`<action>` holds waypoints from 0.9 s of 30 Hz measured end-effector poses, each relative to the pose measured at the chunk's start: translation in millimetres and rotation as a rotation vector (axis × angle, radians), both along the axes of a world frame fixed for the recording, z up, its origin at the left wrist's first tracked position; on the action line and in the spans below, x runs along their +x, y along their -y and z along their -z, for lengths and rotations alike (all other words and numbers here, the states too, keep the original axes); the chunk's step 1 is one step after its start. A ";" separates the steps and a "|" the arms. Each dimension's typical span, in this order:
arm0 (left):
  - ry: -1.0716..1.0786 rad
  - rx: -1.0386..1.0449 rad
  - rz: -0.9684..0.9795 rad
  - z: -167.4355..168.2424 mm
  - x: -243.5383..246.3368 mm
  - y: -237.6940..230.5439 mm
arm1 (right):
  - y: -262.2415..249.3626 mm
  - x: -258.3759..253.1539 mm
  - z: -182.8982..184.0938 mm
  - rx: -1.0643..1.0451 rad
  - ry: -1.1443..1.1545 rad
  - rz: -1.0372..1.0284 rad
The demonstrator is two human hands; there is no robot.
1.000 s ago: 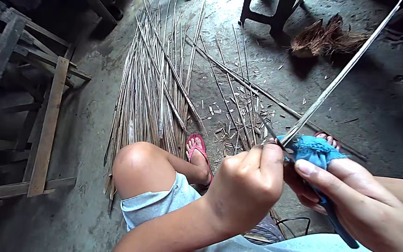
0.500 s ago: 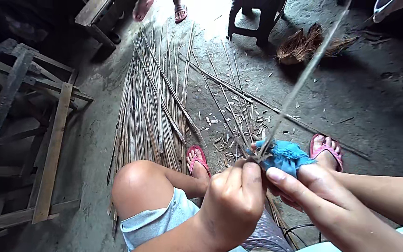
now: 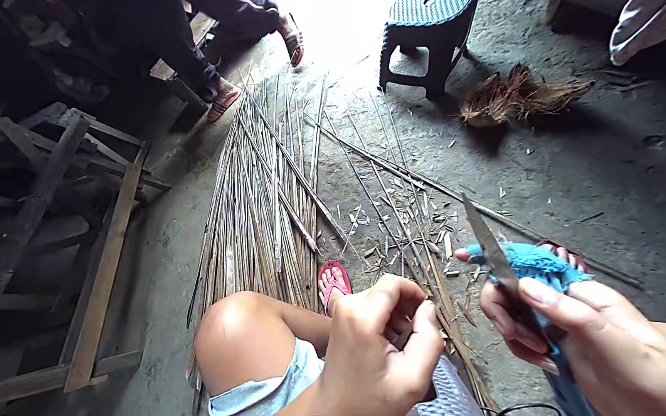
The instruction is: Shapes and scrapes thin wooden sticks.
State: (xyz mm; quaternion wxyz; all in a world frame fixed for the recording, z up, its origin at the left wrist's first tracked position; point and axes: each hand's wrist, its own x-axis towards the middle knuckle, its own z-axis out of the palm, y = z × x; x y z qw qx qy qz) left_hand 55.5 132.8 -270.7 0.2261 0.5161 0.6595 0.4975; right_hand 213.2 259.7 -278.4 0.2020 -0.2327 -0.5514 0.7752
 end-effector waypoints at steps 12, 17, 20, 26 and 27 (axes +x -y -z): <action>0.157 -0.181 0.145 -7.8 6.8 -5.9 | 16.2 -13.3 -4.4 0.053 0.054 0.199; 0.165 -0.256 0.216 -11.7 2.7 -8.8 | -4.5 -16.8 -3.0 0.171 0.010 0.294; 0.235 -0.295 0.241 -14.4 2.5 -14.4 | -14.5 -15.7 -5.6 0.183 0.034 0.266; 0.502 -0.161 0.106 -21.6 7.8 -31.1 | -16.0 -3.7 -7.5 -0.031 0.031 -0.122; 0.512 -0.127 0.102 -22.9 10.0 -33.0 | -13.2 -0.6 -7.6 0.007 0.034 -0.146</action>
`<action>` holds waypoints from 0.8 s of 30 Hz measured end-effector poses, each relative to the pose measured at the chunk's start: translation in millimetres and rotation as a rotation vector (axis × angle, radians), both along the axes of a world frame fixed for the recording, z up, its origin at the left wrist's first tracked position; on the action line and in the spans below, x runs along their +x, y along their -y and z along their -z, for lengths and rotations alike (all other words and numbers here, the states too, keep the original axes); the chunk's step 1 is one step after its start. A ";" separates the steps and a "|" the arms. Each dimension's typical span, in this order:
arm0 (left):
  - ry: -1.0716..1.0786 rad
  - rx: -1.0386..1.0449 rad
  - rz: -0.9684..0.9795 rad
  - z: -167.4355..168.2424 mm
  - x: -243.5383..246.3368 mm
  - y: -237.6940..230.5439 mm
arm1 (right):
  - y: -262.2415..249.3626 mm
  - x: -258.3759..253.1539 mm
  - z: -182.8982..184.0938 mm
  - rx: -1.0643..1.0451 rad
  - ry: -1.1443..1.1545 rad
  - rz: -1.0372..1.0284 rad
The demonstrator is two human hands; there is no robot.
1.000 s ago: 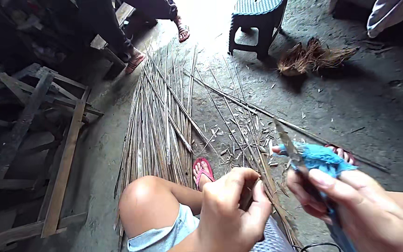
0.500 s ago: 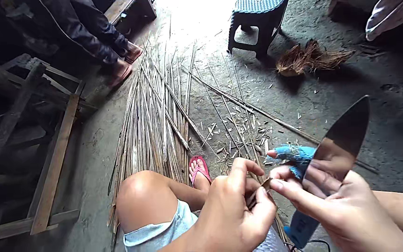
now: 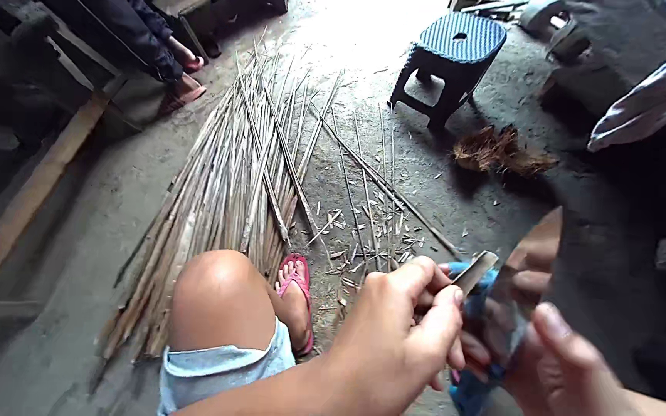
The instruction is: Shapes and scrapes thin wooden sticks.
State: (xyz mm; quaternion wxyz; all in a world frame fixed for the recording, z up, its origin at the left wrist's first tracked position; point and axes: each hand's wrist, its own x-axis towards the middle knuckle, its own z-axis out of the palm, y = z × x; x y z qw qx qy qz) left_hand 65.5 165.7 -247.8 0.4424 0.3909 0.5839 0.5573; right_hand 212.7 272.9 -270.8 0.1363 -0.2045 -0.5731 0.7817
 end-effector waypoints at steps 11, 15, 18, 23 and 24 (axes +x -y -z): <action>-0.236 0.176 -0.055 -13.7 17.6 -7.1 | 9.4 9.7 -4.5 0.418 -0.169 0.097; -0.380 0.198 -0.082 -15.0 20.0 -6.2 | 10.6 6.2 -13.6 0.728 -0.164 0.121; -0.421 0.216 -0.092 -13.7 19.8 -5.9 | 10.2 18.9 10.6 0.665 -0.222 0.105; -0.333 0.218 -0.075 -9.7 14.7 -7.1 | 9.8 13.0 24.7 0.582 -0.241 0.120; -0.314 0.218 -0.066 -9.1 13.6 -7.3 | 8.4 9.8 12.5 0.618 -0.217 0.091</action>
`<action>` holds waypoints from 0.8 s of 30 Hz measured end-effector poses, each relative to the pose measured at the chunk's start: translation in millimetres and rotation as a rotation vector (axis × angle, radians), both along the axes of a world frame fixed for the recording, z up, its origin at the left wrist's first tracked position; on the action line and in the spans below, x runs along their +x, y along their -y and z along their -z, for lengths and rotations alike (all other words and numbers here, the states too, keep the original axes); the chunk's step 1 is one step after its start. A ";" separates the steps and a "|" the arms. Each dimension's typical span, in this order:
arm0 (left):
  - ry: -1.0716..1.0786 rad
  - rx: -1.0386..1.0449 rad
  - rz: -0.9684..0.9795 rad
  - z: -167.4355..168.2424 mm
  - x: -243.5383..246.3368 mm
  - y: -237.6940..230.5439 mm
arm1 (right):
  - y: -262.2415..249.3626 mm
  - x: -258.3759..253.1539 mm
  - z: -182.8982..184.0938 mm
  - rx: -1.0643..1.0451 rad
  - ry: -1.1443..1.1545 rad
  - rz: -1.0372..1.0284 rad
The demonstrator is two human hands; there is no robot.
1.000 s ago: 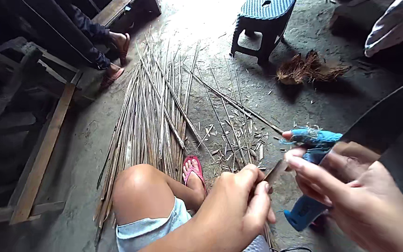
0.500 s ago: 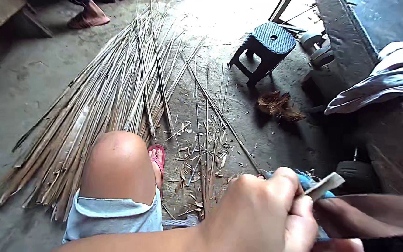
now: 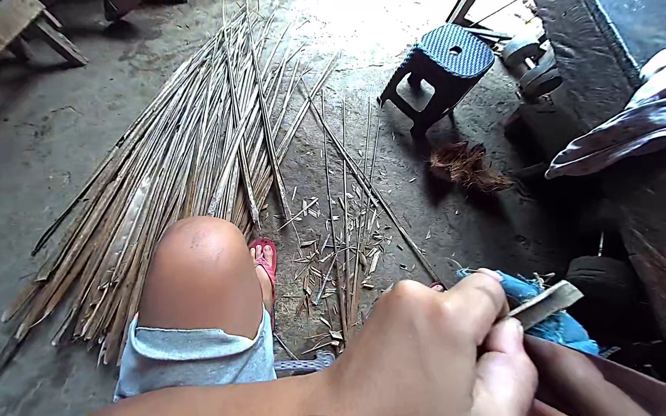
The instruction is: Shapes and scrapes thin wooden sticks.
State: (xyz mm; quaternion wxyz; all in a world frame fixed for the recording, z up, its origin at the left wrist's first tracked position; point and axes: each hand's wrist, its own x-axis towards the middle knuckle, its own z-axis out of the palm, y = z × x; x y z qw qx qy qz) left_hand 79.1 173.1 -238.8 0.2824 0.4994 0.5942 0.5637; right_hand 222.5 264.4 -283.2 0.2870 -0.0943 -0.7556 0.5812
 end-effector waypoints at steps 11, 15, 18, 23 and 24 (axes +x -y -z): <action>0.294 -0.064 0.169 -4.1 -9.3 4.8 | -10.1 -4.5 24.2 0.131 -0.067 0.123; 0.251 -0.059 0.163 -0.2 -8.9 4.7 | -7.6 -2.7 26.5 0.185 -0.042 0.194; 0.192 -0.034 0.136 2.5 -7.9 4.9 | -6.4 -4.0 28.9 0.242 -0.051 0.230; 0.186 -0.040 0.094 -2.3 -9.2 8.8 | -14.4 -11.4 21.4 0.038 0.004 0.481; 0.194 -0.049 0.087 -3.3 -10.4 10.5 | -20.5 -10.8 19.8 0.024 0.023 0.519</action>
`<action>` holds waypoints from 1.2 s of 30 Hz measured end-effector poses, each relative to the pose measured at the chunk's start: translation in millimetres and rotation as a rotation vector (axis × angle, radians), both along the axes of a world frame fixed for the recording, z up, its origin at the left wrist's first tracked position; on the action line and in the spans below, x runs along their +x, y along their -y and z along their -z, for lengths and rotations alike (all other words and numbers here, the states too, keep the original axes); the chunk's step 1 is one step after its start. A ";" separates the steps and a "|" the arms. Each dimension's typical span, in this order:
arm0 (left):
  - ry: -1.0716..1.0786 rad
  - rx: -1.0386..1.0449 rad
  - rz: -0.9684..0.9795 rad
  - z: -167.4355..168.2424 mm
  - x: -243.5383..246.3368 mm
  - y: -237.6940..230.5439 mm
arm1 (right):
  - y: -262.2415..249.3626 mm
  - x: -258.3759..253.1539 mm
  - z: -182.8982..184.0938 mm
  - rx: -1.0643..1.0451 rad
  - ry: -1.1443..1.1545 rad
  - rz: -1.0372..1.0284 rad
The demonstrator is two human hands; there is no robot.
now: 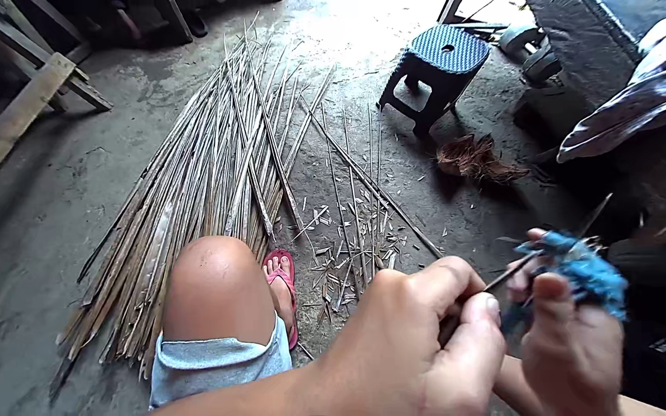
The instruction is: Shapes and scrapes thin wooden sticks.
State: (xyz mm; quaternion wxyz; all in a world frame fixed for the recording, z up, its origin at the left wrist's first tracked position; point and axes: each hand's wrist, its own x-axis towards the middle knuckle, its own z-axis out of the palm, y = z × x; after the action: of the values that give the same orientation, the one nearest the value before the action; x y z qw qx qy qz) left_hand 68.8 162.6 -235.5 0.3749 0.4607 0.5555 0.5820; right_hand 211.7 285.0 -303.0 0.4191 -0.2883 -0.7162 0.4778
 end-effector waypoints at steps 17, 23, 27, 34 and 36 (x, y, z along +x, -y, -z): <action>0.207 -0.175 0.069 2.9 5.4 -3.0 | 20.1 -2.5 -48.1 -0.554 -0.141 -0.238; 0.301 -0.219 0.100 -1.6 5.1 -0.4 | 17.1 5.9 -50.6 -0.577 -0.131 -0.305; 0.361 -0.215 0.122 -0.9 4.4 2.0 | 17.0 10.6 -51.2 -0.605 -0.118 -0.359; 0.349 -0.264 0.224 -2.1 1.6 4.6 | 8.3 11.5 -47.2 -0.592 -0.110 -0.391; 0.447 -0.278 0.289 0.4 0.0 4.3 | -1.2 12.0 -45.5 -0.585 -0.128 -0.341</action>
State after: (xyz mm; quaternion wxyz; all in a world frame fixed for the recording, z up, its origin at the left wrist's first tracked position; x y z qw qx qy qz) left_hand 68.8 158.3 -235.9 0.6264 0.3399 0.4621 0.5278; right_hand 223.6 286.2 -257.6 0.2769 -0.2421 -0.5589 0.7432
